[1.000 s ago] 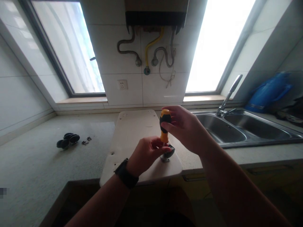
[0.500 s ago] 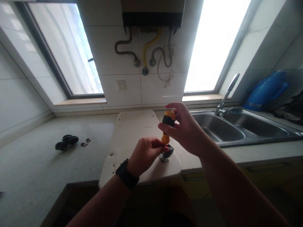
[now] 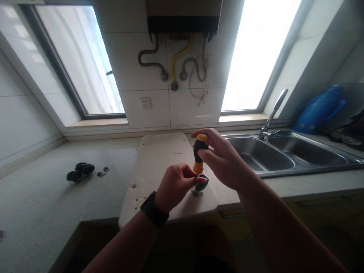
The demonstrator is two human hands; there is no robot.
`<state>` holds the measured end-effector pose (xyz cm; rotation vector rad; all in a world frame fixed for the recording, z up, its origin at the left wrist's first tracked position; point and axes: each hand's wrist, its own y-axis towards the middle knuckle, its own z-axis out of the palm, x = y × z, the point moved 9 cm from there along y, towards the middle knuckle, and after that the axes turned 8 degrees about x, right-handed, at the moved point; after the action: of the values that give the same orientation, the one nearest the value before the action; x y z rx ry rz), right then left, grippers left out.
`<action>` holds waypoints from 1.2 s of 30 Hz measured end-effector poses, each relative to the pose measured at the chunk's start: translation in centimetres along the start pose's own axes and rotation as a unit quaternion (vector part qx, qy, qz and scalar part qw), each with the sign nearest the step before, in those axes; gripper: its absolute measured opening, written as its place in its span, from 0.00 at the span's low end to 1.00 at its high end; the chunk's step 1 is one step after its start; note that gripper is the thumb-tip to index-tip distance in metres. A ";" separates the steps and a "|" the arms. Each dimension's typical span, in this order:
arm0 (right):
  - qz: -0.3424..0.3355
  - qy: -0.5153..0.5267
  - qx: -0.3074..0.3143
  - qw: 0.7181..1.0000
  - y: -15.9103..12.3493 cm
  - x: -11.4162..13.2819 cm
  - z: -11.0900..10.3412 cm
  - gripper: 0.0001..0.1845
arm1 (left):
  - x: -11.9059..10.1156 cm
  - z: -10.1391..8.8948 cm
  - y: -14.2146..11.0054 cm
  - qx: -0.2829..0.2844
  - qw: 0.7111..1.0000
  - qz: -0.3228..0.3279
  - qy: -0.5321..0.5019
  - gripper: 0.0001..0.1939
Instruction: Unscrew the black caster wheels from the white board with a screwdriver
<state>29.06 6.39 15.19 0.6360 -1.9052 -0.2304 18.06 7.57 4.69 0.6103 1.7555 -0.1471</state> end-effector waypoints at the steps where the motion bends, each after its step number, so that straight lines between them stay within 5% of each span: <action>1: 0.001 -0.036 -0.007 0.999 0.0 0.2 -0.1 0.16 | -0.1 0.0 0.0 0.001 1.000 0.002 0.003 0.19; 6: 0.017 -0.033 0.001 0.999 0.2 -0.4 -0.2 0.26 | 0.0 -0.4 0.0 0.003 0.999 -0.005 0.034 0.20; 14: -0.005 0.105 0.027 0.994 0.2 -0.7 -0.3 0.24 | -0.4 0.7 -0.4 0.081 0.996 0.010 -0.031 0.14; 22: 0.017 -0.046 0.023 0.999 0.0 -0.3 -0.5 0.22 | -0.7 0.3 -0.5 0.051 0.998 0.014 -0.027 0.11; 36: -0.045 -0.030 0.015 0.998 -0.2 1.2 -0.6 0.20 | 0.0 -0.2 -0.4 0.010 0.999 0.004 -0.053 0.15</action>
<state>29.33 5.66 16.25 0.7436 -1.9413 -0.2827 17.68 7.35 4.68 0.6137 1.6515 -0.1890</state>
